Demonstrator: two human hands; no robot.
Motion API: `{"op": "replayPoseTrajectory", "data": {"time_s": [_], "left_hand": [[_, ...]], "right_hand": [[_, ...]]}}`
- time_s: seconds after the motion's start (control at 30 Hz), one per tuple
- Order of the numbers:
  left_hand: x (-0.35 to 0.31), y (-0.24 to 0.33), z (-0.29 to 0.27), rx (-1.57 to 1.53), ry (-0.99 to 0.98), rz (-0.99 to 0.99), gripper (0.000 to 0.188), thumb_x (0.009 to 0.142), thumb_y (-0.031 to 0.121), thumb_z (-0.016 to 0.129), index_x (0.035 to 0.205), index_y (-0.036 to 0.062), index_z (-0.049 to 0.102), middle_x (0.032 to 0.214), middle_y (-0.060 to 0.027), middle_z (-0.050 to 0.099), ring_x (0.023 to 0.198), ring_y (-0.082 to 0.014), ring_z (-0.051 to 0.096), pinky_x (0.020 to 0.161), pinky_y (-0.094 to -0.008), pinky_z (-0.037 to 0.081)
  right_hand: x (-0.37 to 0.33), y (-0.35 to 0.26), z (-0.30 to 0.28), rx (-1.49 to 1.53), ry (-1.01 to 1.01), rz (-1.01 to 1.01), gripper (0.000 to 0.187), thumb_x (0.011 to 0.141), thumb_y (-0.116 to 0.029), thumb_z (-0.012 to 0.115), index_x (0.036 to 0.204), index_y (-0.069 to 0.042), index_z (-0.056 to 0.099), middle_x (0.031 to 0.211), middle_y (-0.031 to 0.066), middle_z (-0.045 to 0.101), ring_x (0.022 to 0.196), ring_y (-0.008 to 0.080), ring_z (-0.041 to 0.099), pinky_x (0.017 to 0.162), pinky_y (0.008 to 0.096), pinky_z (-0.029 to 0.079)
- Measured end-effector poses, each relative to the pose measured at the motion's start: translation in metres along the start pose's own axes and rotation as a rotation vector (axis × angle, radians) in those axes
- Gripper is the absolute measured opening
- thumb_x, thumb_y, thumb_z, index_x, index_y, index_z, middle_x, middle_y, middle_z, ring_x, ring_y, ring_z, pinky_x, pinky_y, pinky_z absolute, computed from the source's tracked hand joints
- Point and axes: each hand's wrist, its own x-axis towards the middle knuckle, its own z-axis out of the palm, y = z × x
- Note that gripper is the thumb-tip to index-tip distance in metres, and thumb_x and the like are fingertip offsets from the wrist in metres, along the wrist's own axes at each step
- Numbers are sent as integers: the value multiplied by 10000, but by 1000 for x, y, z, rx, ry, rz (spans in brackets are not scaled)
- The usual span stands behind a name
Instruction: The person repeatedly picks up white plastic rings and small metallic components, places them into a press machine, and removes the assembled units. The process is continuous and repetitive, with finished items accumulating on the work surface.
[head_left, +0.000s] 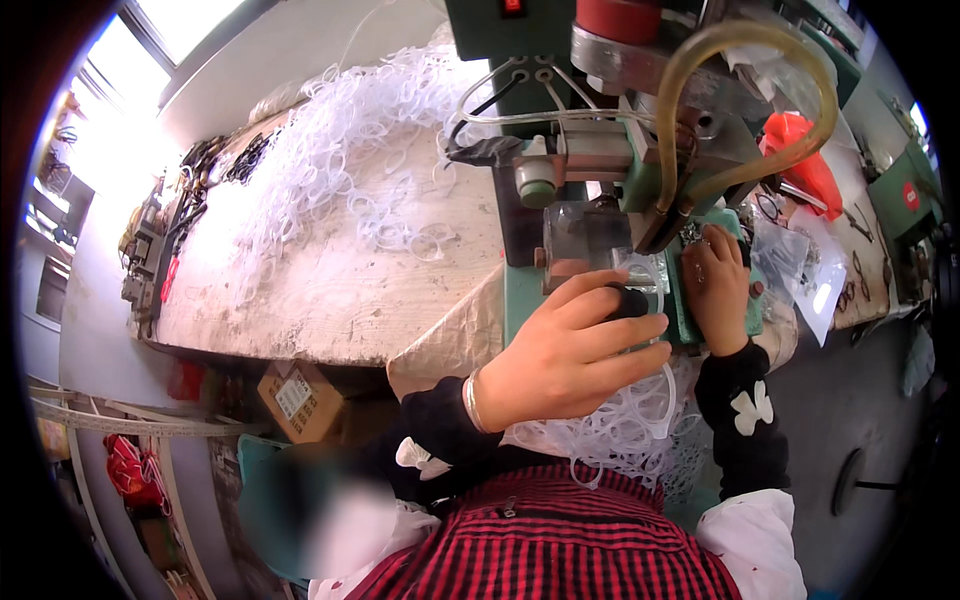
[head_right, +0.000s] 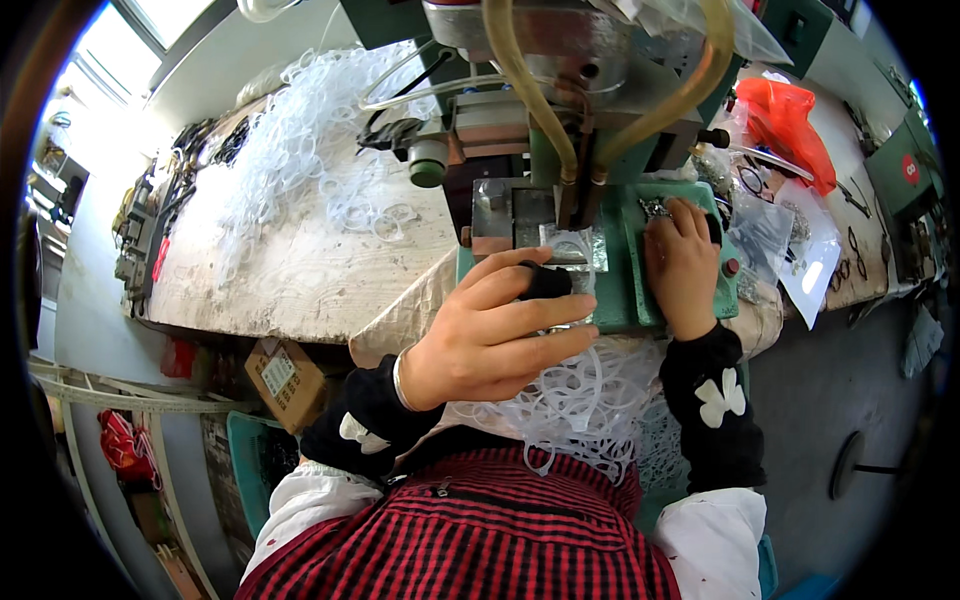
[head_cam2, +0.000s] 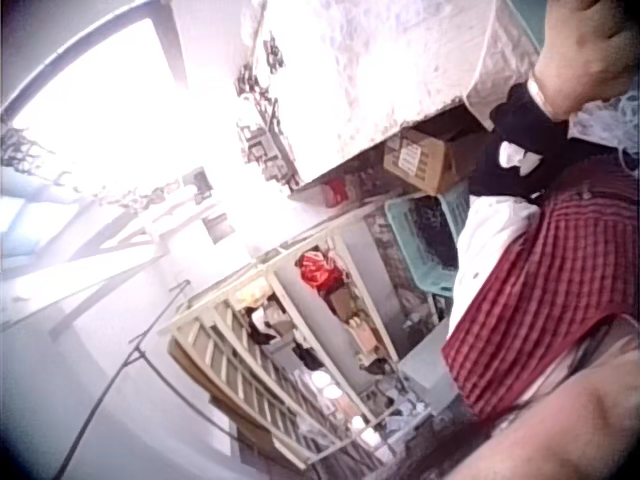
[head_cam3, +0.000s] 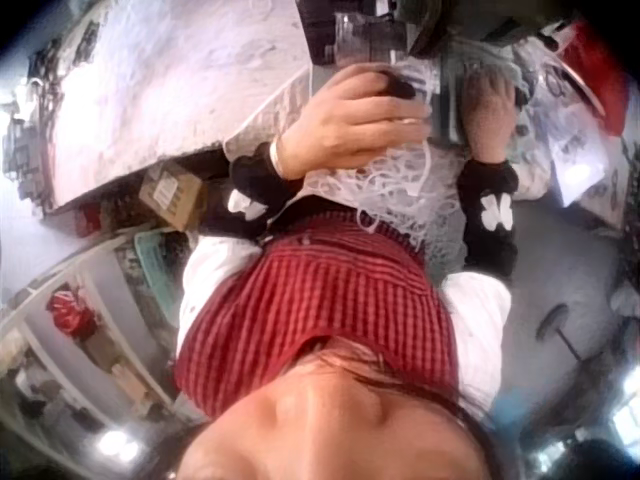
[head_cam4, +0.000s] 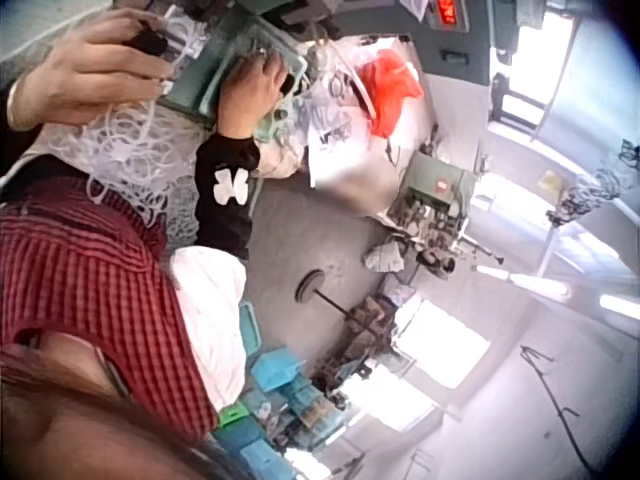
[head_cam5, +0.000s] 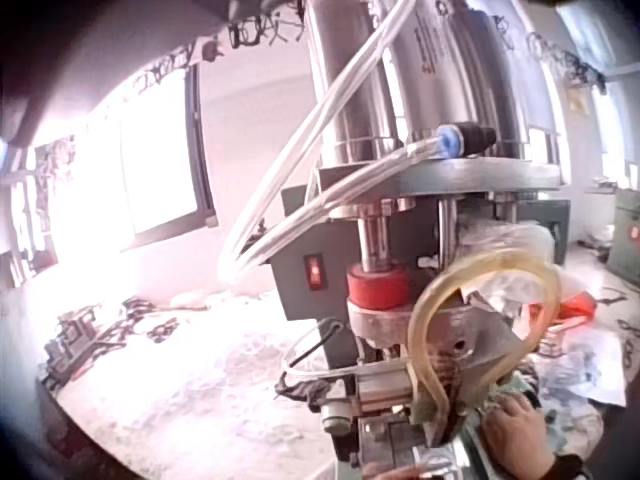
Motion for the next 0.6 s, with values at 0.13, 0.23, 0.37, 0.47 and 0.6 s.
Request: {"op": "replayPoseTrajectory", "data": {"time_s": [0.13, 0.23, 0.37, 0.47, 0.6], "left_hand": [[-17, 13, 5, 46, 48, -88, 336, 762, 29, 673, 1090, 80, 718, 1254, -90, 677, 961, -292, 636, 1047, -532, 505], [-60, 16, 6, 243, 281, -243, 364, 788, -4, 713, 1147, 51, 689, 1227, -174, 696, 1092, -300, 687, 1036, -484, 497], [-95, -30, -50, 599, 296, -713, 237, 849, -31, 705, 1067, 60, 729, 1168, -88, 710, 1119, -292, 631, 951, -385, 489], [-112, -70, -87, 865, -122, -659, 135, 791, -5, 675, 897, 33, 750, 1211, -151, 679, 1105, -342, 591, 974, -415, 475], [-189, -136, -98, 881, -444, -556, 123, 796, 49, 629, 892, 35, 705, 1280, -181, 645, 1175, -360, 558, 1061, -458, 430]], "right_hand": [[4, 5, -3, 85, 13, 110, 120, 877, -78, 687, 983, -24, 702, 1071, 146, 701, 1063, 365, 641, 875, 417, 514], [-8, 0, -12, 330, 79, 316, 133, 894, -56, 693, 1015, -2, 708, 945, 115, 726, 894, 279, 689, 816, 346, 517], [-15, -4, -25, 479, 34, 453, 176, 887, -13, 684, 1060, 2, 713, 938, 81, 731, 865, 152, 668, 799, 286, 507], [0, -15, -30, 502, 18, 399, 174, 882, -26, 692, 1052, 4, 716, 923, 71, 726, 835, 136, 654, 780, 273, 504], [10, -25, -17, 704, -24, 537, 173, 877, -33, 701, 1044, 4, 720, 898, 64, 721, 814, 132, 652, 767, 267, 499]]}}
